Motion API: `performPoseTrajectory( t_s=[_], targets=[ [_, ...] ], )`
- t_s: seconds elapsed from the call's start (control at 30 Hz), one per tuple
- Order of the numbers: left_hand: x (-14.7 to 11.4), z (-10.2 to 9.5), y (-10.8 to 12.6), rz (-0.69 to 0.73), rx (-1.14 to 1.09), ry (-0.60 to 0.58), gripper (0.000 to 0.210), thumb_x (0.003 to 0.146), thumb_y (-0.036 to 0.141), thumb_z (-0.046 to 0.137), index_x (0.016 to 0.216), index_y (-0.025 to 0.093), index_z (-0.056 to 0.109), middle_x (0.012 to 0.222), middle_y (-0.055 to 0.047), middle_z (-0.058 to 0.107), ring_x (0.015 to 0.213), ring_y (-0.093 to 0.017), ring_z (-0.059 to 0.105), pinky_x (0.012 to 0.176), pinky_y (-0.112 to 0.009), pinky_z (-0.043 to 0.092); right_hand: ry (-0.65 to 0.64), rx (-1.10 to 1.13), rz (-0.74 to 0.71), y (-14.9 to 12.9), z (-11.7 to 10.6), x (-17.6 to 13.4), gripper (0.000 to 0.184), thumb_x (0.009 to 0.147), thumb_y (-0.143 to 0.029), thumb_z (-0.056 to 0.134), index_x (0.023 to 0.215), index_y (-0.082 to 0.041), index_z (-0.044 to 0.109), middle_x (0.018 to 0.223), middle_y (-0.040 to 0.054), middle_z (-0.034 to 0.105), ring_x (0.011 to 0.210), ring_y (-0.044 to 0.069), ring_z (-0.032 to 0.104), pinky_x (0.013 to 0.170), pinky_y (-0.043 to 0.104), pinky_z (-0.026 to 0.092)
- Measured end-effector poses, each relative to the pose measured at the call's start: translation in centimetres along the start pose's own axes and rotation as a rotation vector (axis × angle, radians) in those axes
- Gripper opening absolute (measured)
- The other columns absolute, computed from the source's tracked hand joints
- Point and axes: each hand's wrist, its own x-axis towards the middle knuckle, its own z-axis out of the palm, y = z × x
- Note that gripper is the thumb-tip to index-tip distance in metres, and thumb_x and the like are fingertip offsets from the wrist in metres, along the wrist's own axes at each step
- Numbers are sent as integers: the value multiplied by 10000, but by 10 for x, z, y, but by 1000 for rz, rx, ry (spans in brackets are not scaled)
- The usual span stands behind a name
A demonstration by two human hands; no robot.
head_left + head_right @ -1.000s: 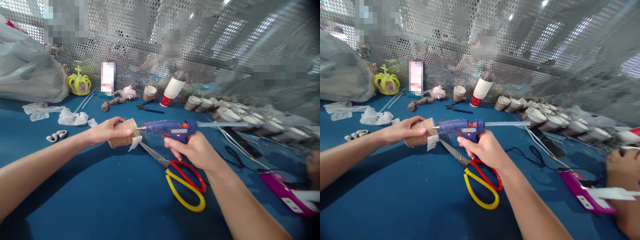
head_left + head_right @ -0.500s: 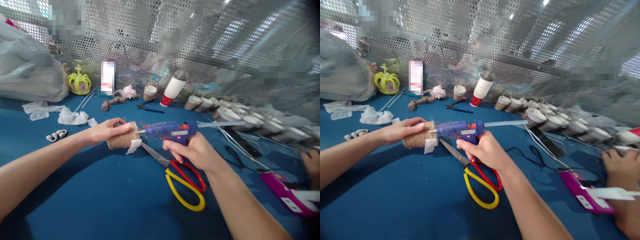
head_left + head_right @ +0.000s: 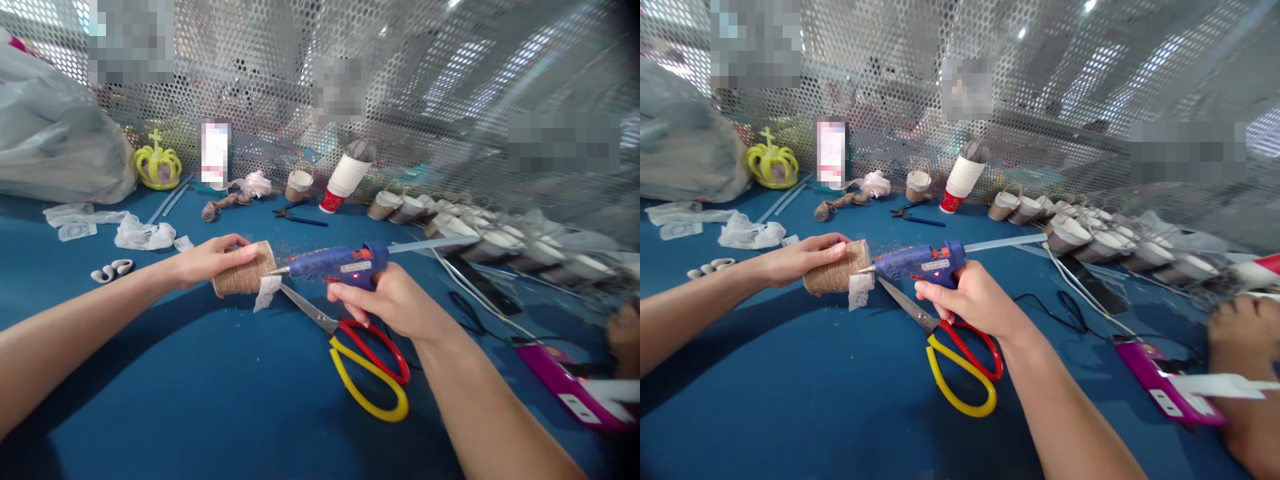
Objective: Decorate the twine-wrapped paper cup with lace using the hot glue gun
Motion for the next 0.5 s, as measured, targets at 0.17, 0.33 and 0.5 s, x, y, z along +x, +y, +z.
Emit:
performPoseTrajectory(
  t_s=[0.17,0.33,0.5],
  targets=[
    [0,0,1,24,38,17,619,673,682,510,999,155,523,876,-56,579,728,-176,545,574,-252,398,-20,4,-2,1,-1,0,236,783,-356,587,665,-152,607,382,-49,494,366,78,446,459,223,399],
    [-2,2,3,76,122,27,634,713,701,424,1010,153,535,913,-66,582,782,-197,533,616,-275,398,1,26,1,3,2,2,250,786,-365,588,663,-148,597,386,-49,484,370,78,446,454,223,395],
    [-2,0,2,104,166,28,656,731,710,383,1034,146,526,973,-77,576,860,-223,524,700,-312,397,46,74,0,3,6,3,250,779,-369,593,666,-146,594,396,-56,468,358,70,430,433,218,389]
  ],
)
